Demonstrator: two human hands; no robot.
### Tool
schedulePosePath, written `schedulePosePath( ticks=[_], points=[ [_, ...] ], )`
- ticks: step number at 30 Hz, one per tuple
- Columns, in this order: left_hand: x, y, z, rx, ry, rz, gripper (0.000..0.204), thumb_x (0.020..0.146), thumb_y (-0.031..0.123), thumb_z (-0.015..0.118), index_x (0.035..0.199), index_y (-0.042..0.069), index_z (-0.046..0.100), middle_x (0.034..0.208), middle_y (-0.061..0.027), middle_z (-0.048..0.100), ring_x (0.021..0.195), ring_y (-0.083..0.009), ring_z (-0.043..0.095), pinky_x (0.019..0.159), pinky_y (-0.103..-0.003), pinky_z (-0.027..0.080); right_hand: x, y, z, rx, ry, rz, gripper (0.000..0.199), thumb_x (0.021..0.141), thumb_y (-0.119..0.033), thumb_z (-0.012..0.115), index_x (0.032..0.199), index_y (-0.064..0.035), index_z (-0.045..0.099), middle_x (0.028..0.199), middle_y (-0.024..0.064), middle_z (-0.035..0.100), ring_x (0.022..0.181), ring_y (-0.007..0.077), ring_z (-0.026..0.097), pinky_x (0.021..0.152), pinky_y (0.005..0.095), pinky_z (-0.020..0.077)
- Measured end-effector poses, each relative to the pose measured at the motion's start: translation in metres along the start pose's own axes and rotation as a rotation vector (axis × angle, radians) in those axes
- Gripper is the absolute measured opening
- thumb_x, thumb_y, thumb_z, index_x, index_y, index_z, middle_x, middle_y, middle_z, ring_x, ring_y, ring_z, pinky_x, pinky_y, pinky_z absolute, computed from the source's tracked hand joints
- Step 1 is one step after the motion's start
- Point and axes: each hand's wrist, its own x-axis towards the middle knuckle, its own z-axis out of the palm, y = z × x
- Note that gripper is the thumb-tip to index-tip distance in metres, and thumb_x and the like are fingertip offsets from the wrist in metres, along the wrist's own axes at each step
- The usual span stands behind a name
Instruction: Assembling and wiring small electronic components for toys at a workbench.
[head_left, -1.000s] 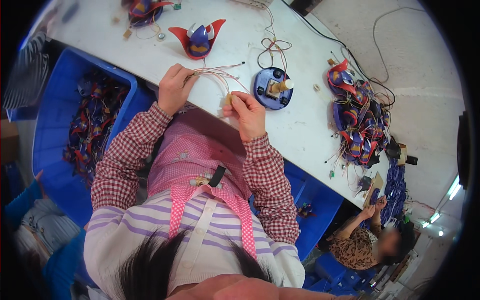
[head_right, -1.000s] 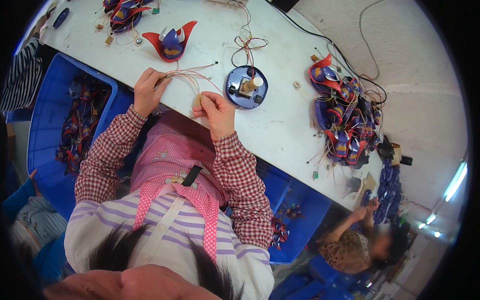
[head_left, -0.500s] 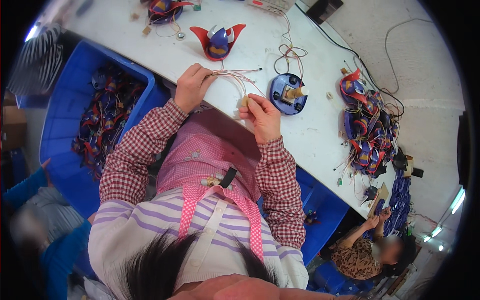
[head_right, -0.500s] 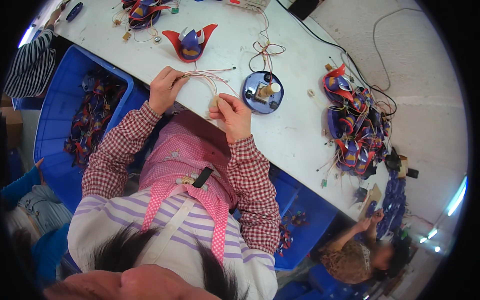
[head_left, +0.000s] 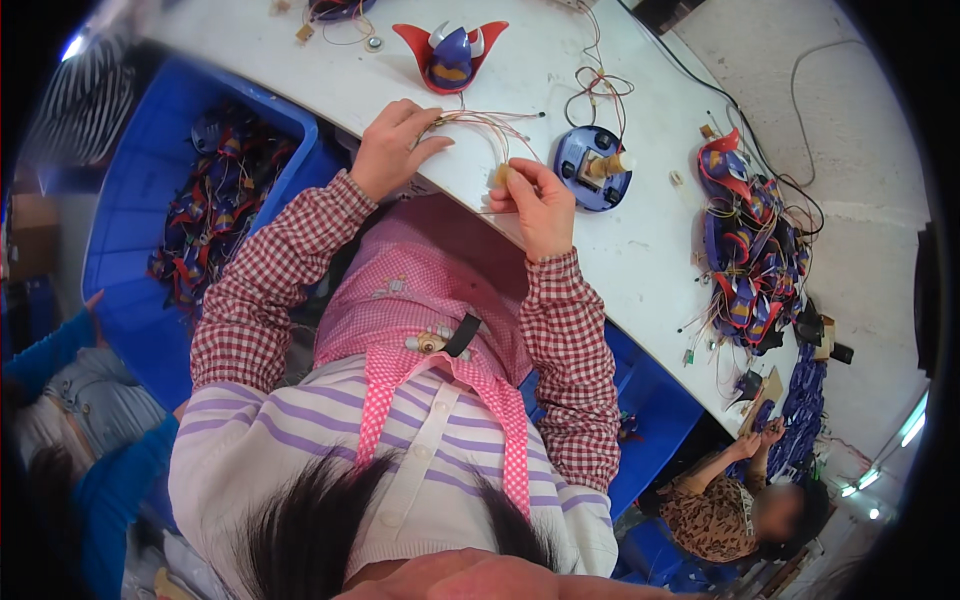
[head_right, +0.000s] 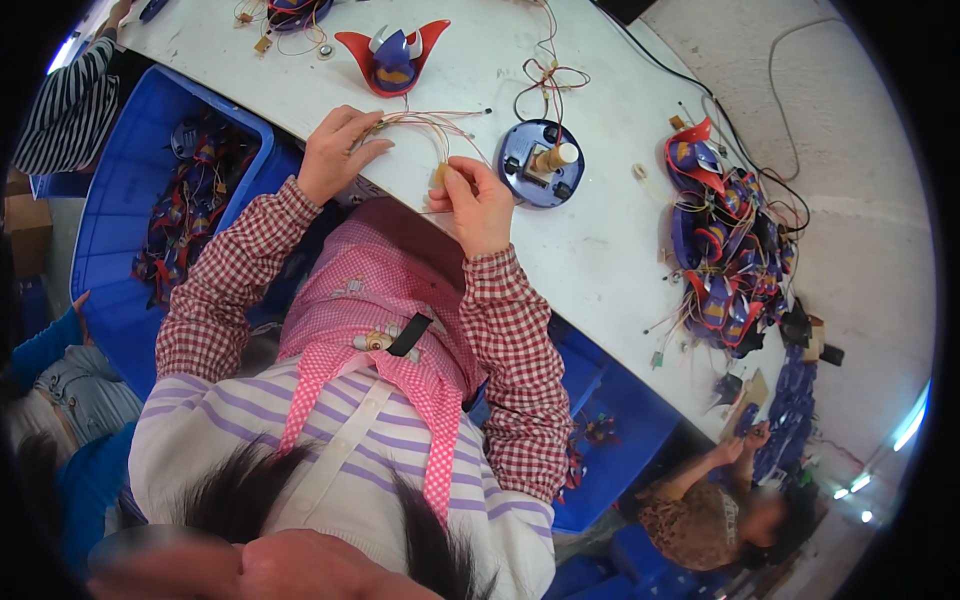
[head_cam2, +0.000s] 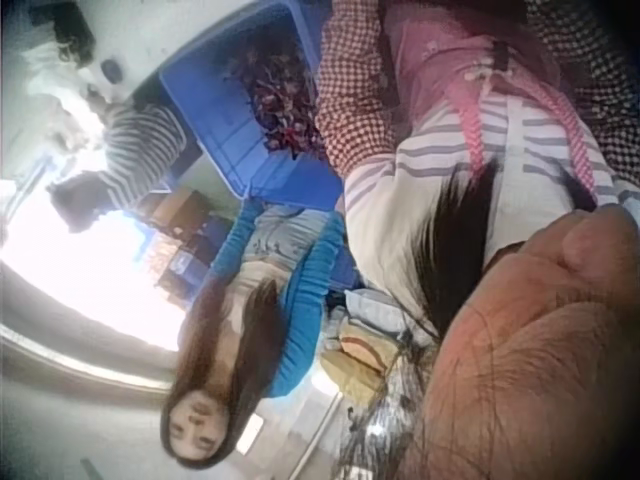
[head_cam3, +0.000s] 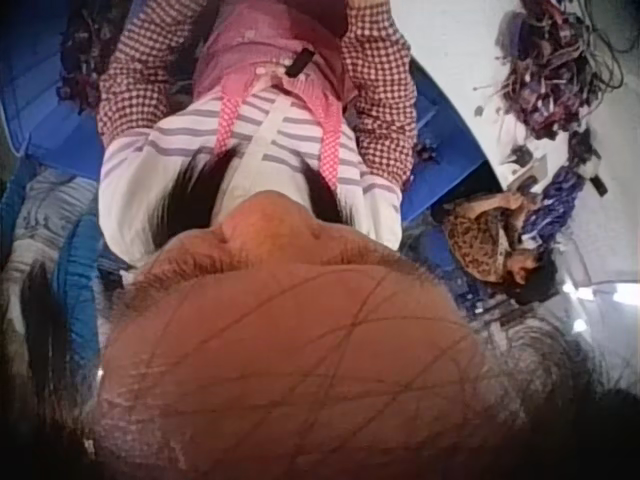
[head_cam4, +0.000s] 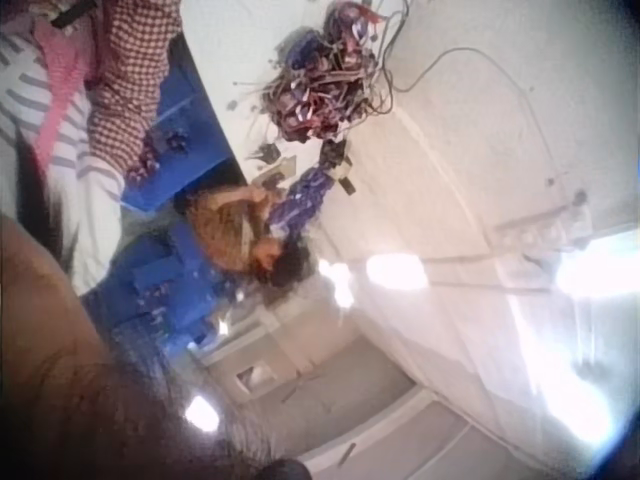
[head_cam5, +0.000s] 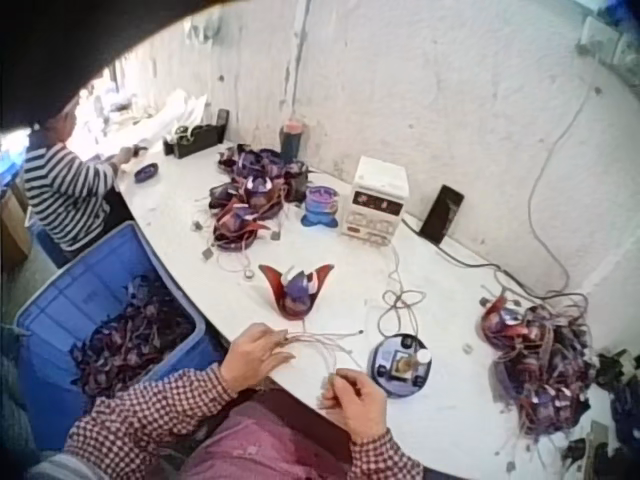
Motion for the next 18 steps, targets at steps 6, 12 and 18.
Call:
schedulePosePath(
  ticks=[6, 12, 18],
  points=[
    [-0.059, 0.029, -0.024, -0.148, 0.197, -0.272, 0.034, 0.082, 0.001, 0.059, 0.115, -0.001, 0.056, 0.096, -0.0109, 0.055, 0.075, -0.0190, 0.053, 0.068, -0.026, 0.046, 0.007, 0.000, -0.012, -0.003, -0.021, -0.002, 0.022, 0.089, -0.005, 0.056, 0.108, 0.0056, 0.058, 0.081, 0.0116, 0.062, 0.064, 0.0142, 0.060, 0.059, 0.0219, 0.0533],
    [-0.137, 0.007, 0.018, -0.111, -0.047, -0.431, 0.034, 0.085, 0.001, 0.054, 0.119, 0.000, 0.052, 0.095, -0.0094, 0.056, 0.075, -0.0170, 0.053, 0.069, -0.024, 0.046, 0.001, 0.008, -0.012, 0.113, -0.047, 0.023, 0.022, 0.088, -0.003, 0.055, 0.109, 0.0045, 0.057, 0.082, 0.0118, 0.062, 0.065, 0.0143, 0.061, 0.060, 0.0220, 0.0533],
    [-0.116, 0.021, 0.007, -0.670, -0.213, -0.756, 0.030, 0.089, 0.006, 0.053, 0.119, -0.001, 0.052, 0.092, -0.0073, 0.058, 0.073, -0.0122, 0.055, 0.065, -0.020, 0.046, 0.005, 0.006, -0.020, 0.196, -0.119, 0.013, 0.027, 0.088, -0.001, 0.056, 0.114, 0.0040, 0.054, 0.087, 0.0125, 0.061, 0.070, 0.0148, 0.061, 0.065, 0.0230, 0.0537]
  ],
)
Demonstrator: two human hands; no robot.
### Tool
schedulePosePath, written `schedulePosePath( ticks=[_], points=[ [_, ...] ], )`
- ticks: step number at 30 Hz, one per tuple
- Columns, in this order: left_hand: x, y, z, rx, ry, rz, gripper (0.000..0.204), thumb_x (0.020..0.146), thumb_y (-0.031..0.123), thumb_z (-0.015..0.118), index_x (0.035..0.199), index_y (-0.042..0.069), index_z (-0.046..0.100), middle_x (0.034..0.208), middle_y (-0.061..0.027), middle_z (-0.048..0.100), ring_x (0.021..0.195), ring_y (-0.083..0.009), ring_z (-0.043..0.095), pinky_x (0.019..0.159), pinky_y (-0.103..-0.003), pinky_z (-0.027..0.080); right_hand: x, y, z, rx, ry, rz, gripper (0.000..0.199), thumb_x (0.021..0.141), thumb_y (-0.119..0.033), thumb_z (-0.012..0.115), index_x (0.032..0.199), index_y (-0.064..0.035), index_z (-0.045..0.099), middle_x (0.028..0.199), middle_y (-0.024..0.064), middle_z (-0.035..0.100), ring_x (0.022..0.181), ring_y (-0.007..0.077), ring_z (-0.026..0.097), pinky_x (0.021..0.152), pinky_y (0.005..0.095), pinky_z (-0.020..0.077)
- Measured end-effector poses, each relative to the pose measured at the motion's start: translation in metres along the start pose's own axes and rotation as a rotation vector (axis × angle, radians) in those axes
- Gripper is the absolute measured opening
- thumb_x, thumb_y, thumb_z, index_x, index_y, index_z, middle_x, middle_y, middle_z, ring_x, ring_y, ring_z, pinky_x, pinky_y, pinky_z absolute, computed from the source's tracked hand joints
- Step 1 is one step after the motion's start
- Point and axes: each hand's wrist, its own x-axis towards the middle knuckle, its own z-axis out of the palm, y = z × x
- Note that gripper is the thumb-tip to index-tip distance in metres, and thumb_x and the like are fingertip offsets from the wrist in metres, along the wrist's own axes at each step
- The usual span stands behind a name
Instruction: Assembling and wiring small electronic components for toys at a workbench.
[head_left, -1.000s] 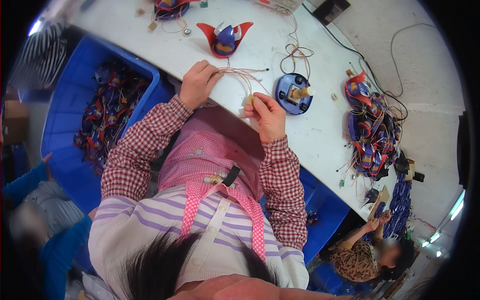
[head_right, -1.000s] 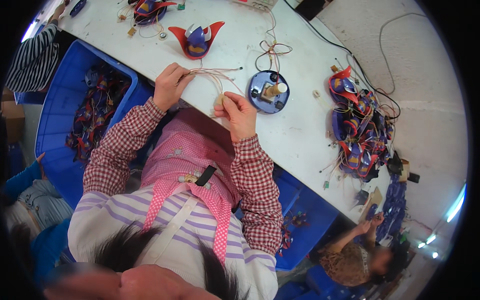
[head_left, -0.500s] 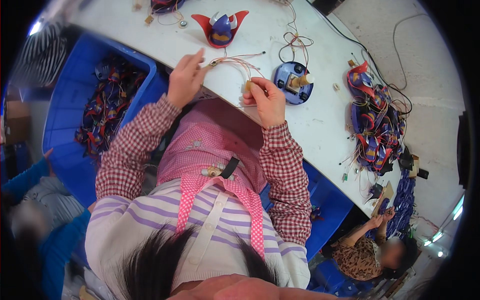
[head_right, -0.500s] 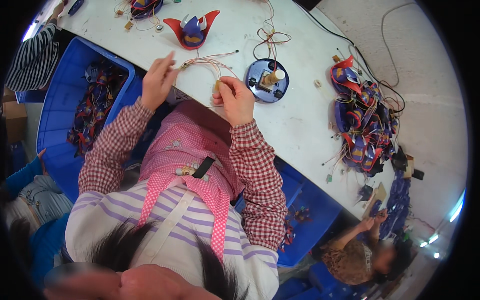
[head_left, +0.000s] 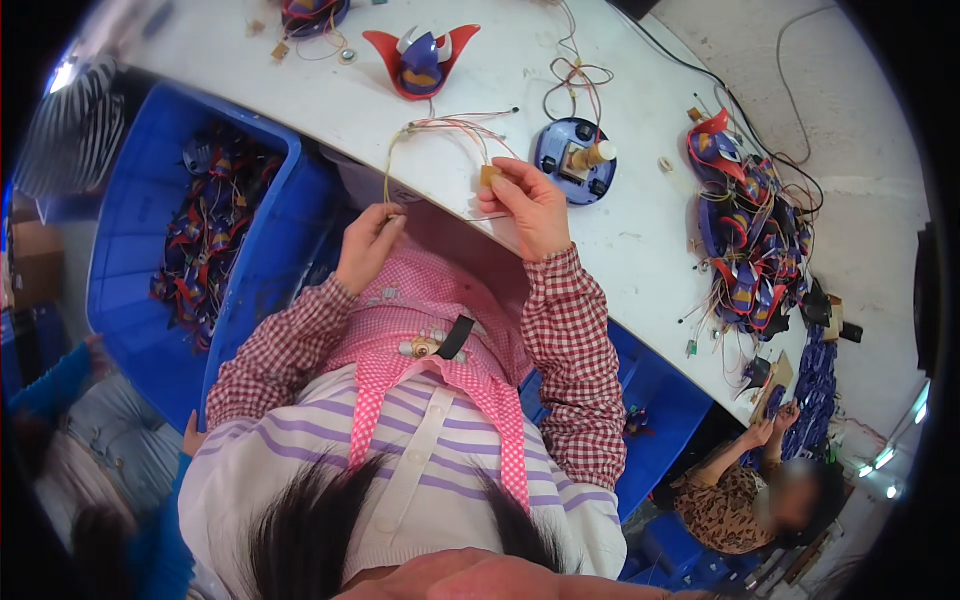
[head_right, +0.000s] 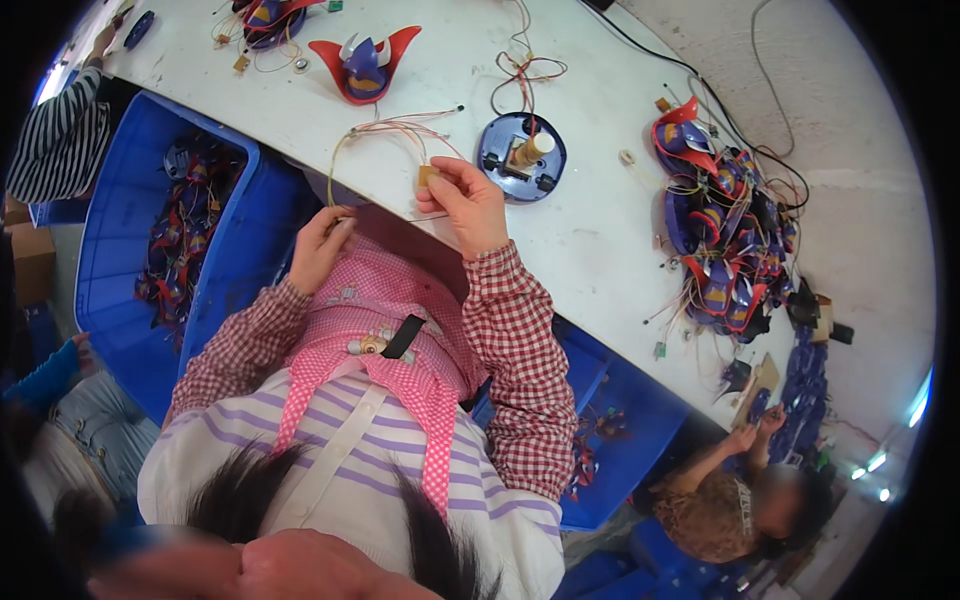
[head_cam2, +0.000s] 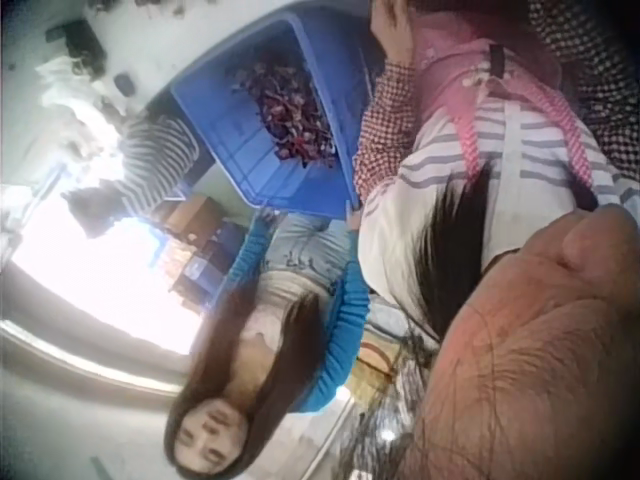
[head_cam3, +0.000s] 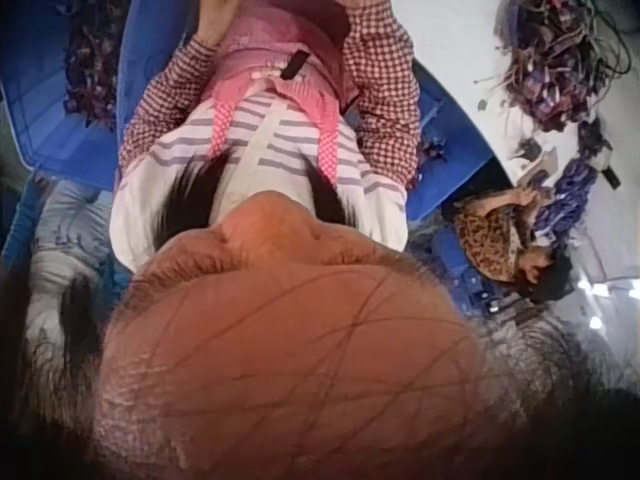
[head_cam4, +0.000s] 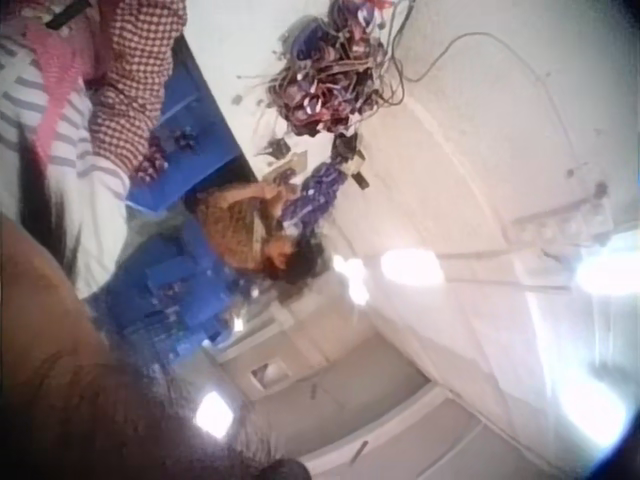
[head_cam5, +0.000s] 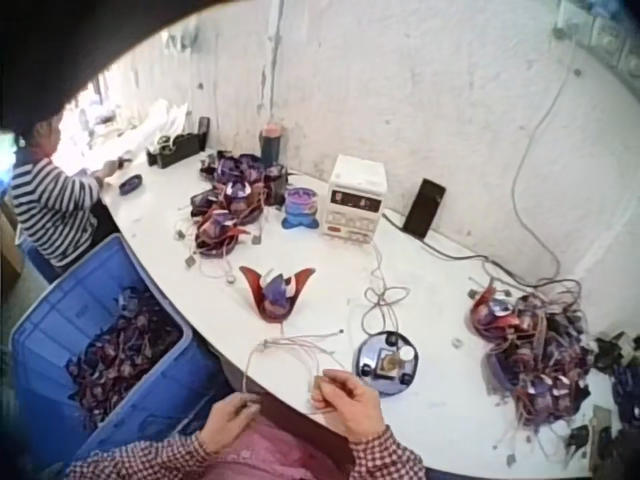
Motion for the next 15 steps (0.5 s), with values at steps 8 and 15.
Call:
schedulePosePath(
  ticks=[8, 15],
  points=[
    [0.015, 0.101, 0.013, -0.445, -0.181, -0.238, 0.027, 0.091, 0.008, 0.055, 0.117, 0.000, 0.054, 0.085, -0.0059, 0.059, 0.068, -0.0077, 0.056, 0.057, -0.016, 0.045, -0.002, -0.003, 0.006, 0.079, -0.125, -0.081, 0.031, 0.087, 0.001, 0.057, 0.118, 0.0031, 0.051, 0.086, 0.0117, 0.060, 0.071, 0.0153, 0.061, 0.066, 0.0233, 0.0534],
    [0.032, 0.101, 0.031, -0.471, -0.219, -0.162, 0.019, 0.090, 0.011, 0.057, 0.105, 0.000, 0.057, 0.083, -0.0043, 0.058, 0.063, -0.0066, 0.055, 0.051, -0.015, 0.043, -0.016, 0.004, 0.013, 0.002, -0.129, -0.178, 0.024, 0.087, 0.001, 0.058, 0.110, 0.0018, 0.052, 0.089, 0.0110, 0.060, 0.072, 0.0145, 0.061, 0.065, 0.0221, 0.0518]
  ],
)
